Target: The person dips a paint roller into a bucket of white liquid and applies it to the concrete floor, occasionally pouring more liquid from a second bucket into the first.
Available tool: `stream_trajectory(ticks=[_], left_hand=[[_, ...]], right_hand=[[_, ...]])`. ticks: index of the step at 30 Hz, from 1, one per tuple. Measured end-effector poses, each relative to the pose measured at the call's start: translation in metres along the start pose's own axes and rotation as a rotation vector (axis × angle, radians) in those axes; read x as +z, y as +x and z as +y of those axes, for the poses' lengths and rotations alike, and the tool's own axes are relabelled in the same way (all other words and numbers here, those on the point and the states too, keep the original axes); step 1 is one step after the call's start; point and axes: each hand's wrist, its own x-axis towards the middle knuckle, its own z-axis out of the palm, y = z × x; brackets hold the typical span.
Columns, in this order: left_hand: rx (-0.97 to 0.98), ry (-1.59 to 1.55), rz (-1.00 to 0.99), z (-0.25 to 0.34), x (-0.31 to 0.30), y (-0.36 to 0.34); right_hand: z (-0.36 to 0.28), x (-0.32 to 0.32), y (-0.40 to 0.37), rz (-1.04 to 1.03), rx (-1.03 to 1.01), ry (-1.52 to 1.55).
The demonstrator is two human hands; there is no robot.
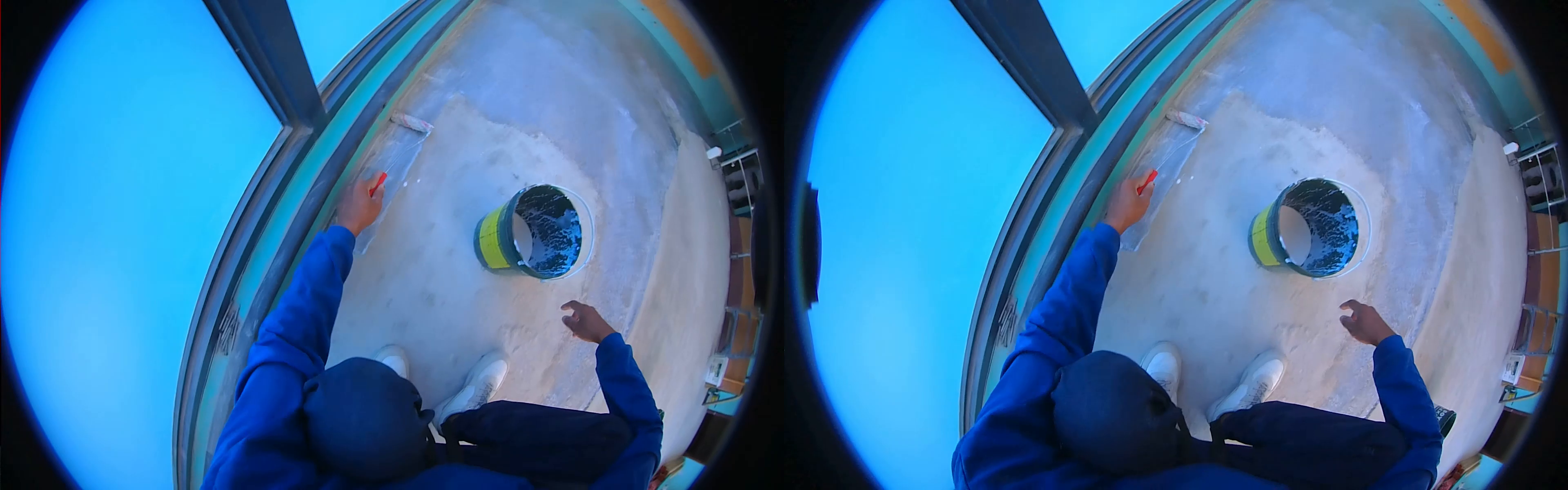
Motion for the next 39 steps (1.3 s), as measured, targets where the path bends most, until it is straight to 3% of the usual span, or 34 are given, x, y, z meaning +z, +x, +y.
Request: stream_trajectory(ticks=[7, 9, 14, 20, 23, 29, 32, 35, 39], left_hand=[[-0.133, -0.018, -0.036, -0.037, -0.047, -0.172], [-0.266, 0.005, -0.121, -0.028, -0.075, -0.218], [-0.32, -0.092, -0.04, -0.049, -0.098, -0.311], [-0.374, 0.091, -0.162, -0.02, -0.113, -0.281], [-0.284, 0.072, -0.041, -0.046, -0.084, -0.291], [-0.278, 0.009, -0.01, -0.048, -0.077, -0.318], [-0.315, 0.03, -0.054, -0.043, -0.082, -0.307], [-0.379, -0.144, -0.09, -0.042, -0.073, -0.264], [-0.288, -0.172, 0.014, -0.055, -0.065, -0.302]], right_hand=[[-0.009, -0.001, 0.013, -0.076, -0.028, 0.011], [-0.015, -0.004, 0.016, -0.085, -0.015, 0.008], [-0.017, -0.003, 0.026, -0.084, -0.042, 0.018], [-0.02, -0.001, 0.016, -0.085, -0.034, 0.021], [-0.011, -0.002, 0.015, -0.067, -0.019, 0.032], [-0.009, -0.009, 0.017, -0.055, -0.009, 0.01], [-0.009, -0.005, 0.022, -0.049, -0.021, 0.022], [-0.008, 0.0, 0.02, -0.08, -0.041, 0.0], [-0.018, -0.007, 0.011, -0.039, -0.056, 0.004]])
